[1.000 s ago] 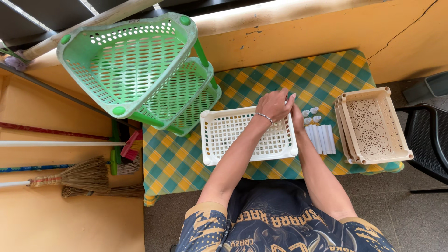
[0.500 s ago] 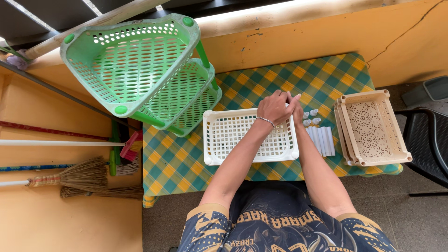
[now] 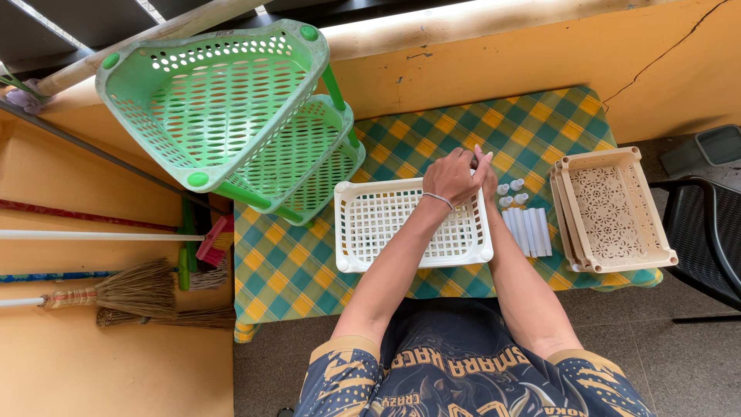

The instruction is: The person disassembles a white plastic basket on a table, pulling the corner posts and end caps off the basket body and setting the posts, caps, and basket panels in separate groups on the table. They handle each post and cap one at a time, arranging the removed parts into piles.

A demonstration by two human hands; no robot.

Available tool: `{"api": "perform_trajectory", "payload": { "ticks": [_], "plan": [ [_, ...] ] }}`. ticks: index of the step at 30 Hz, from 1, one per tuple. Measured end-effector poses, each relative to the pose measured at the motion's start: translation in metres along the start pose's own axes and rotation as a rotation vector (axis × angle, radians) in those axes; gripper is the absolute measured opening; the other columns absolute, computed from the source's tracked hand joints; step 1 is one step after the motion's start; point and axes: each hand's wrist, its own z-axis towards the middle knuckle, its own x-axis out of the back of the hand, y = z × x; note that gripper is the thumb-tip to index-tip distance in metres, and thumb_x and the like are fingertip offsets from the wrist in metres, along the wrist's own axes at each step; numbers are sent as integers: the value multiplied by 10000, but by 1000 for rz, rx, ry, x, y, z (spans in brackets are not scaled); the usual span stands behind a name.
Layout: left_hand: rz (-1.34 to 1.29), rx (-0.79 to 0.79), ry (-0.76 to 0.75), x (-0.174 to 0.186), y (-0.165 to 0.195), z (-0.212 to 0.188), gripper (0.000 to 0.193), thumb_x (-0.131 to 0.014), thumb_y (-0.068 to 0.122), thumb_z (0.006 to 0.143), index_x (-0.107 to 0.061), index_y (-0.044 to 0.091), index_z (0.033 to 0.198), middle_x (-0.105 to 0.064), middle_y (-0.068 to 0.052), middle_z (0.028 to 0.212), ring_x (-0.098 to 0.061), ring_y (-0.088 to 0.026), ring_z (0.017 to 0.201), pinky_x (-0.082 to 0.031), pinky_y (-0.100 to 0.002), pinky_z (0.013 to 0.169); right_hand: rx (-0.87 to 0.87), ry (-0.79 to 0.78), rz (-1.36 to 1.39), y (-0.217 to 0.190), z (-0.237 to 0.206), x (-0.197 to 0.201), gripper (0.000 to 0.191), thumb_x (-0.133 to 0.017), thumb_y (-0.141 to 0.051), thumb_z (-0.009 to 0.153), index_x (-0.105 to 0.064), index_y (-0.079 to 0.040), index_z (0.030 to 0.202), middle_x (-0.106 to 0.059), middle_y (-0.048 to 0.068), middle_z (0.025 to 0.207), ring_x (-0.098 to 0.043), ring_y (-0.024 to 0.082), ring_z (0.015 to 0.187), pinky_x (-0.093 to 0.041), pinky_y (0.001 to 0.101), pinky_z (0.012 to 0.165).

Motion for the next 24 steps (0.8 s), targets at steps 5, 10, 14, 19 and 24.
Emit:
{"api": "perform_trajectory", "payload": {
  "ticks": [5,10,14,19,24],
  "plan": [
    [-9,-15,28,0,0,-2,559,-523,594,933,-753,106,787,-725,-114,877,-737,-331,775,-591,-438,696,-185,-67,239,-5,-5,-5,452,-598,-485,1047,-651,-95,823,-641,38,753,-618,134,670,-485,271,607],
    [5,-40,-24,8,8,0,641,-553,716,855,-747,112,760,-718,-83,860,-740,-265,744,-586,-411,643,-192,-129,160,-8,-4,0,554,-553,-581,1059,-620,-102,788,-618,22,683,-572,130,590,-447,268,534],
    [9,-54,-99,15,16,6,706,-563,792,771,-729,105,756,-727,-67,819,-740,-238,725,-586,-404,635,-169,-154,233,-6,1,4,433,-545,-527,1052,-615,-143,864,-623,8,740,-601,125,680,-483,288,607],
    [-33,-42,-76,17,10,1,677,-510,749,874,-725,115,778,-727,-90,853,-730,-282,783,-579,-430,699,-179,-212,186,-4,0,4,541,-512,-583,1123,-615,-110,882,-637,17,774,-598,129,684,-473,286,600],
    [-26,-84,24,23,2,-2,599,-549,670,913,-684,102,782,-712,-109,900,-713,-296,844,-569,-437,736,-274,-185,93,-8,-1,8,617,-387,-568,1043,-714,-51,958,-703,45,851,-651,132,765,-519,274,716]
  ]
}}
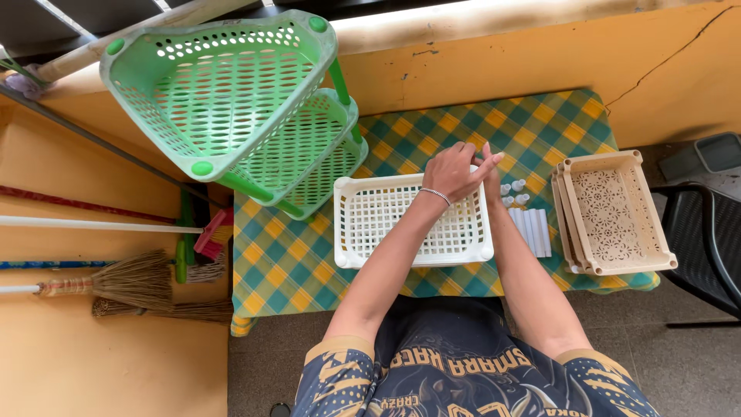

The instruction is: The person disassembles a white plastic basket on a table, pulling the corner posts and end caps off the basket body and setting the posts, caps, and basket panels in separate groups on the table. They handle each post and cap one at a time, arranging the removed parts into piles.

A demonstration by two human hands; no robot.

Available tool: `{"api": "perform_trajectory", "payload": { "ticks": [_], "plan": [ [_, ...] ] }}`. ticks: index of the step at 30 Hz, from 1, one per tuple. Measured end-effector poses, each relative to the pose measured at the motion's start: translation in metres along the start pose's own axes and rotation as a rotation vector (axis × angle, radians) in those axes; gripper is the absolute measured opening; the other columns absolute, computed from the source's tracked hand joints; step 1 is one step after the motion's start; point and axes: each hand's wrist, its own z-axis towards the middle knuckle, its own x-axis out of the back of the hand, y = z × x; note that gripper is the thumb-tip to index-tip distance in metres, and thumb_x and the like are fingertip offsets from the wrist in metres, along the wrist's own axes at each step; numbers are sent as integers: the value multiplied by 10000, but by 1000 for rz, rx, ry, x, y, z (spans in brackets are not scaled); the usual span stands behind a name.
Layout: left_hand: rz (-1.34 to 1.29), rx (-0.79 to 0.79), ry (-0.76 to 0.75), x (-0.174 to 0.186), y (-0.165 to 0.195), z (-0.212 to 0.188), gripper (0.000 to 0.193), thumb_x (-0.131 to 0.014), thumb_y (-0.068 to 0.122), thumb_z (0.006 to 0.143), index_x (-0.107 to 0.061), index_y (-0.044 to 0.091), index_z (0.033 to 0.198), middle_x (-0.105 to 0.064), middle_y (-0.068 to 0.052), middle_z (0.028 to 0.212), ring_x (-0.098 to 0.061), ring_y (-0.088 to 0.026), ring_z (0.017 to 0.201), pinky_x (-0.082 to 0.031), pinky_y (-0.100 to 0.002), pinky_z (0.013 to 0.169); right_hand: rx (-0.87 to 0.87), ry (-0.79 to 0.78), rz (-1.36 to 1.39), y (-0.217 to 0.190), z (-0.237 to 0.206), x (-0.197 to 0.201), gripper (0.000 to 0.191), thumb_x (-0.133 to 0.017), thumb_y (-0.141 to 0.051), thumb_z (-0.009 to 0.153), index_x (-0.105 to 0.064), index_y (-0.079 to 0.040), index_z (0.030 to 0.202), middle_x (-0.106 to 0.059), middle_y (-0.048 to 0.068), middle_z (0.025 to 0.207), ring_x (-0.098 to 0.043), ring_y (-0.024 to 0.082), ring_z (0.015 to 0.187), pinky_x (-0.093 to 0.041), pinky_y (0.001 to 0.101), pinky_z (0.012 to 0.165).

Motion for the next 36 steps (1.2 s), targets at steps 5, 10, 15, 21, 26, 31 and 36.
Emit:
{"api": "perform_trajectory", "payload": {
  "ticks": [5,10,15,21,26,31,36],
  "plan": [
    [-37,-150,212,46,-8,-15,386,-673,452,928,-650,74,856,-667,-123,898,-661,-316,847,-537,-435,727,96,-71,-299,-7,3,4,478,-487,-416,1089,-674,-32,875,-694,79,810,-654,159,739,-541,304,740],
    [-385,-92,219,117,-41,-43,252,-669,285,996,-674,44,921,-679,-70,832,-640,-179,727,-526,-323,667,346,26,-971,-42,0,-19,379,-643,-339,1059,-700,-7,887,-703,53,819,-588,97,742,-482,262,706],
    [-670,165,409,158,-113,-102,281,-618,224,1062,-679,25,873,-645,-2,741,-569,-66,677,-456,-246,609,403,-87,-1286,-76,-14,-90,360,-674,-361,1038,-710,-14,949,-677,65,810,-562,117,719,-460,293,655],
    [-864,389,506,141,-197,-128,464,-470,416,1080,-678,56,874,-683,-3,828,-639,-80,777,-542,-264,730,184,-537,-1584,-35,-18,-180,440,-602,-465,1006,-705,-38,1016,-726,115,848,-646,210,742,-519,375,685],
    [-1119,548,160,104,-212,-110,590,-378,547,1037,-726,90,903,-709,-8,859,-624,-102,789,-501,-279,751,176,-683,-1715,27,-8,-207,516,-519,-544,1017,-686,-61,1086,-737,181,1019,-686,376,925,-533,471,794],
    [-1149,461,186,95,-209,-105,565,-436,491,1102,-679,55,838,-617,-3,795,-511,-116,729,-446,-316,687,113,-582,-1749,60,-3,-207,581,-503,-620,976,-727,-92,1072,-747,170,991,-694,367,924,-529,472,806],
    [-819,159,265,95,-210,-105,521,-437,458,1111,-611,74,805,-600,14,748,-501,-108,701,-456,-296,710,58,-496,-1765,62,-8,-210,680,-544,-722,885,-762,-82,962,-748,168,873,-708,366,822,-544,473,754]
  ]
}}
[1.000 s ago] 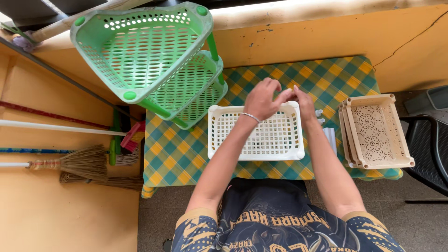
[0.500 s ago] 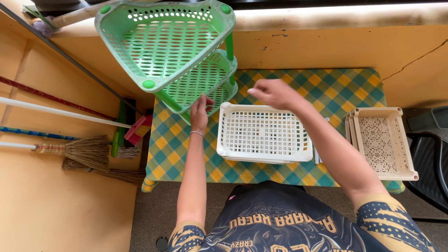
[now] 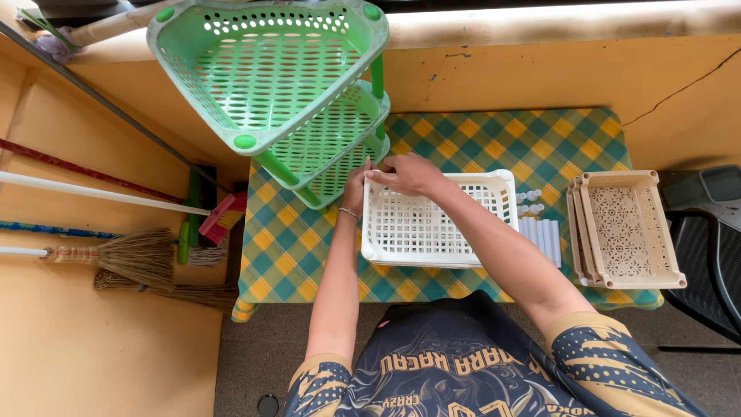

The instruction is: The person disassembles a white plastic basket on a table, pulling the corner posts and end caps off the basket body and setting the posts, caps, and basket panels in separate groups on the table. They handle each post and cap one at a time, arranging the removed parts into piles.

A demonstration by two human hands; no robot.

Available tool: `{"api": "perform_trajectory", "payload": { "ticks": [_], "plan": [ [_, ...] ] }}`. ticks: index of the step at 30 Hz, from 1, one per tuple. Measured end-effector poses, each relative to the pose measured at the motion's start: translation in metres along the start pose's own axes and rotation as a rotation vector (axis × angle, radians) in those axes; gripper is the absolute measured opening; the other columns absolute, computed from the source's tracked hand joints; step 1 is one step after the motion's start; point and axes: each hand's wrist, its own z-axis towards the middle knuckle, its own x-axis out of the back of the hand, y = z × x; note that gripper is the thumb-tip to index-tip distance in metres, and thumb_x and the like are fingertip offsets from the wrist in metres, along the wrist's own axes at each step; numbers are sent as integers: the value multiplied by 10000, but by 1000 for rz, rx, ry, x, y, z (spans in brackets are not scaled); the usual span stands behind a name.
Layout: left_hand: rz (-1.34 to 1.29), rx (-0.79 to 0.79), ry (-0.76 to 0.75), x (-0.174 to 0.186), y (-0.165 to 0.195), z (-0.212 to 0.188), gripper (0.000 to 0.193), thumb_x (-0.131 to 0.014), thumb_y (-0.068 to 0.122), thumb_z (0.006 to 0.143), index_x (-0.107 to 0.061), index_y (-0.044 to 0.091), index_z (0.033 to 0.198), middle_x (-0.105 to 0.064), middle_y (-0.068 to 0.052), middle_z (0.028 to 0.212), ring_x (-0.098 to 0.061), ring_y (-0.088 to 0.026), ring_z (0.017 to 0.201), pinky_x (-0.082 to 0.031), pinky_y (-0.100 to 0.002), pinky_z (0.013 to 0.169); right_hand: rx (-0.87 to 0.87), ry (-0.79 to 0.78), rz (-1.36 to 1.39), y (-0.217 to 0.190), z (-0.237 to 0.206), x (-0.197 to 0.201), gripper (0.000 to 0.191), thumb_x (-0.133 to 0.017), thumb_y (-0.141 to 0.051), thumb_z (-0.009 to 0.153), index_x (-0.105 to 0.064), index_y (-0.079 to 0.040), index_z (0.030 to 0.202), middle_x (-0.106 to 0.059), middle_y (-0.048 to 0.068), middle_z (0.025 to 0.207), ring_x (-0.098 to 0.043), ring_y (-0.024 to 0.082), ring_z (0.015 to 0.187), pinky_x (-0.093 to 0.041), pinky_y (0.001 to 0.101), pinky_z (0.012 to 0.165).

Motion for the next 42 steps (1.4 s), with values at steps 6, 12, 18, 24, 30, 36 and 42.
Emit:
{"api": "perform_trajectory", "payload": {
  "ticks": [6,12,18,24,30,36,42],
  "plan": [
    [-391,295,93,-6,-12,11,482,-528,430,1084,-613,88,756,-561,19,705,-482,-85,638,-406,-281,596,-11,23,-17,-6,-6,4,683,-516,-744,882,-770,-113,941,-745,151,852,-700,357,817,-527,482,725],
    [-691,415,128,-12,-20,15,514,-586,438,1048,-562,138,632,-477,44,585,-428,-75,510,-299,-274,474,-2,68,-20,-7,-7,0,666,-522,-753,871,-775,-141,941,-745,141,843,-700,360,815,-525,491,715],
    [-737,429,98,-13,-20,16,540,-628,485,1018,-496,179,593,-441,60,584,-411,-64,507,-278,-269,471,-6,105,-29,-6,-8,0,718,-581,-805,812,-769,-113,852,-730,143,761,-701,367,766,-520,497,682],
    [-752,512,106,-12,-16,11,560,-597,589,976,-482,186,604,-431,55,586,-407,-69,502,-271,-257,467,-1,155,-46,-9,-6,-4,731,-615,-835,745,-764,-122,803,-718,137,722,-696,366,732,-518,496,650],
    [-451,425,90,-4,-8,7,586,-539,602,1008,-514,167,616,-436,74,584,-390,-43,501,-285,-244,459,-11,175,-57,-11,-6,-5,719,-620,-821,767,-769,-118,803,-716,136,728,-691,370,736,-516,501,644],
    [-481,315,160,-9,-13,7,515,-604,456,1034,-603,107,655,-532,41,618,-452,-54,536,-346,-270,490,-37,159,-56,-10,-5,-4,738,-601,-828,773,-759,-108,778,-717,134,723,-698,361,734,-524,490,647],
    [-709,352,192,-15,-23,18,497,-623,394,1053,-537,144,632,-490,34,583,-442,-75,491,-317,-286,455,-16,204,-97,-6,-3,-12,740,-578,-839,776,-770,-124,786,-728,138,731,-704,360,739,-522,505,644]
  ]
}}
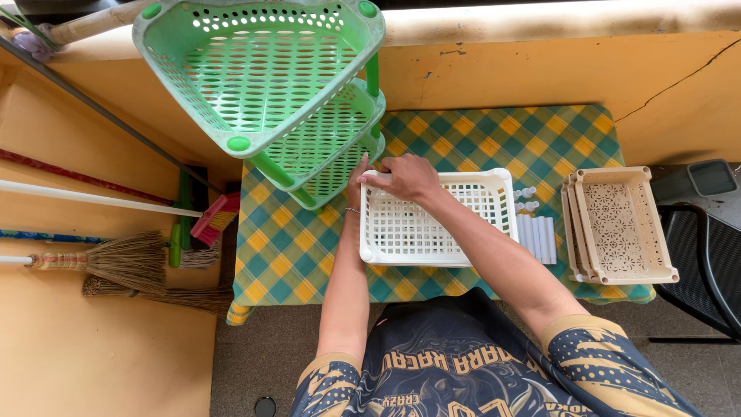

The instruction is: The person disassembles a white plastic basket on a table, pulling the corner posts and end caps off the basket body and setting the posts, caps, and basket panels in separate groups on the table. They handle each post and cap one at a time, arranging the removed parts into piles.

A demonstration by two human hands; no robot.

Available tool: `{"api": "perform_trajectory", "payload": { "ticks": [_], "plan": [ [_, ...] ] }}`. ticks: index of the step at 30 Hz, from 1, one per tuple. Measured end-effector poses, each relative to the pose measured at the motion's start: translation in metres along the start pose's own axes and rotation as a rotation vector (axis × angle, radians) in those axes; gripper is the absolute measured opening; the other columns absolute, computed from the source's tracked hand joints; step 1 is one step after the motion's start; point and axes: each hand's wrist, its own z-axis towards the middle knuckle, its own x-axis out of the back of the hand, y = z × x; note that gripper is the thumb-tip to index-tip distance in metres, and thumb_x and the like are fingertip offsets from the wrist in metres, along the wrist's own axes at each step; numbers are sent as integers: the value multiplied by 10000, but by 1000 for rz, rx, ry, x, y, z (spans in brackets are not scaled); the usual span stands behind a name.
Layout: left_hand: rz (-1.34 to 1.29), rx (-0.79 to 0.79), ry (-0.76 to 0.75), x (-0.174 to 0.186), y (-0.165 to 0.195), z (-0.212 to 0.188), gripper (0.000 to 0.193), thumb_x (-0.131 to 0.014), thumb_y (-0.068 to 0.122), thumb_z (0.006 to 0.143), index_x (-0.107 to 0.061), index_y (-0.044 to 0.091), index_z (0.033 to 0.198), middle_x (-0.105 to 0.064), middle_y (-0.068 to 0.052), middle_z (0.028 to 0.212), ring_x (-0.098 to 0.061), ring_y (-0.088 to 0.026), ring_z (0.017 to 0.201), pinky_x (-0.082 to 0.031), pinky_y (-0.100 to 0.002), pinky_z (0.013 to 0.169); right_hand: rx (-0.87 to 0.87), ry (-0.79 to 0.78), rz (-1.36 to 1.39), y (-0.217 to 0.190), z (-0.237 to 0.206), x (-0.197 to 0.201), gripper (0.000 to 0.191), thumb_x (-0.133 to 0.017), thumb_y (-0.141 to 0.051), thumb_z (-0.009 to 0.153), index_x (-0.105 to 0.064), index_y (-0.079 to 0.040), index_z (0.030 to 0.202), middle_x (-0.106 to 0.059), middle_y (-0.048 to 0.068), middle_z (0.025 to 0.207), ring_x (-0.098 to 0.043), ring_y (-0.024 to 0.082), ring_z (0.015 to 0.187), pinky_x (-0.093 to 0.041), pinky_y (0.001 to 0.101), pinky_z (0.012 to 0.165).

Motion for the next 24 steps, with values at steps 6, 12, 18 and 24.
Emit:
{"api": "perform_trajectory", "payload": {
  "ticks": [6,12,18,24],
  "plan": [
    [132,-5,-37,-7,4,-3,598,-557,491,1087,-515,157,592,-476,35,538,-421,-60,444,-292,-279,407,53,123,-58,2,0,-5,775,-576,-856,764,-771,-106,776,-719,157,703,-710,359,686,-538,499,625],
    [160,115,74,-16,15,-8,597,-437,557,1007,-712,100,739,-648,-16,650,-601,-103,569,-455,-297,512,35,129,-32,-6,1,0,765,-605,-838,736,-763,-90,760,-724,147,706,-718,343,679,-545,482,616],
    [316,48,113,-15,6,1,679,-450,648,1025,-627,117,642,-556,30,580,-494,-67,504,-363,-279,440,74,74,39,-2,-5,11,725,-588,-786,807,-784,-91,864,-736,137,761,-715,353,747,-551,472,678],
    [255,11,65,-8,0,-2,702,-483,648,1037,-544,126,572,-493,30,535,-415,-79,450,-300,-287,424,301,385,95,27,-25,51,520,-704,-529,935,-761,-25,1048,-743,156,1043,-701,321,945,-554,439,789]
  ]
}}
